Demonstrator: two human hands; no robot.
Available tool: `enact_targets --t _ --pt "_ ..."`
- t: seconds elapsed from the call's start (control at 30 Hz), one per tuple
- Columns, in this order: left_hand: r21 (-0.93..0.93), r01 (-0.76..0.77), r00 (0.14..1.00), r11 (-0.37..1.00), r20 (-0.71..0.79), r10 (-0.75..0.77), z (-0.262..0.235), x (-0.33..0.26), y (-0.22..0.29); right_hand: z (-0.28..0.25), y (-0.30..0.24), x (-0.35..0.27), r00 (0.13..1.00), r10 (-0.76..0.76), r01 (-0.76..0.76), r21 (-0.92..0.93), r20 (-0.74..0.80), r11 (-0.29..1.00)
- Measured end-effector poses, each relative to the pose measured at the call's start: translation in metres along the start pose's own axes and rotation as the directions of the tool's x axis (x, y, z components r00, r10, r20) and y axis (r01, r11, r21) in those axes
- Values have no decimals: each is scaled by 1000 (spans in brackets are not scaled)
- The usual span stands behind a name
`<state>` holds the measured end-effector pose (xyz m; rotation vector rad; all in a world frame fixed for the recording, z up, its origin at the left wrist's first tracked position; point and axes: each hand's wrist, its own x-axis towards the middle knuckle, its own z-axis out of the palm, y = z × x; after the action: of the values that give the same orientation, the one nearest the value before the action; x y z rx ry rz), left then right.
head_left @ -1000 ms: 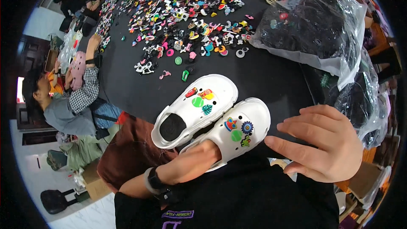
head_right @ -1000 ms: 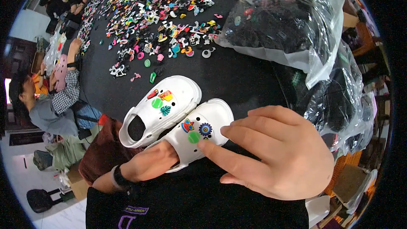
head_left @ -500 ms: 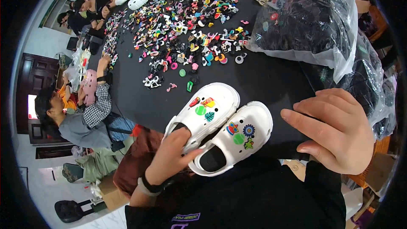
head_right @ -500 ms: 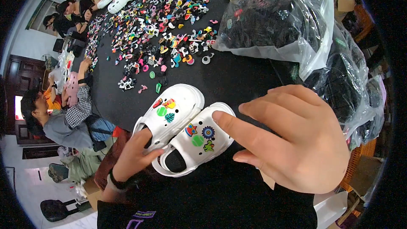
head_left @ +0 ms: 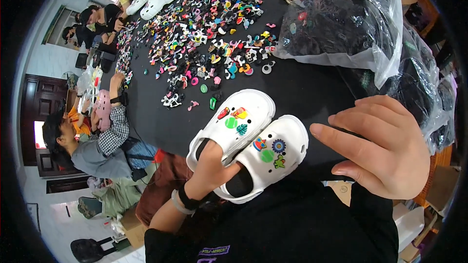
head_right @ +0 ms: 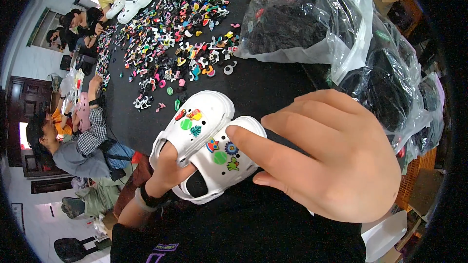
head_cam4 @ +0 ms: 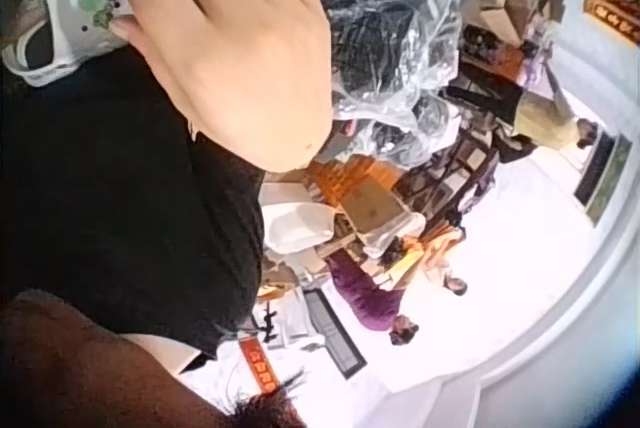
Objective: The recorder is unpacking a pair of white clogs and attaching various colorful charms (Jibbitz) to the holes in the shoes at a crowded assembly table.
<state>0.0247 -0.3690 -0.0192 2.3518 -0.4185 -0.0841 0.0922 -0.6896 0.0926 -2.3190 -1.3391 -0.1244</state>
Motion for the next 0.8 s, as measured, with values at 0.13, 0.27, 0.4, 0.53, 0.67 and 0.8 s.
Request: enact_targets --t 0.13,0.27,0.4,0.53,0.67,0.8 --pt "43 -60 998 997 -2 60 1 0 -6 0 -4 3 999 19 -19 2 25 1000" --pt "104 -82 993 991 92 72 -16 -6 -2 3 -2 5 1000 1 -1 14 29 1000" --pt "-125 42 987 991 161 -22 -42 -18 -16 3 -2 3 1000 0 0 22 3 1000" --pt "306 -327 944 894 152 293 -85 -40 -63 3 -6 10 999 -5 5 0 33 1000" --pt "217 -292 947 931 202 250 -96 -24 -72 6 -11 18 1000 -5 5 -8 -9 1000" --pt "11 -215 970 977 118 212 -76 -7 -101 9 -13 26 1000 -27 27 -17 8 999"
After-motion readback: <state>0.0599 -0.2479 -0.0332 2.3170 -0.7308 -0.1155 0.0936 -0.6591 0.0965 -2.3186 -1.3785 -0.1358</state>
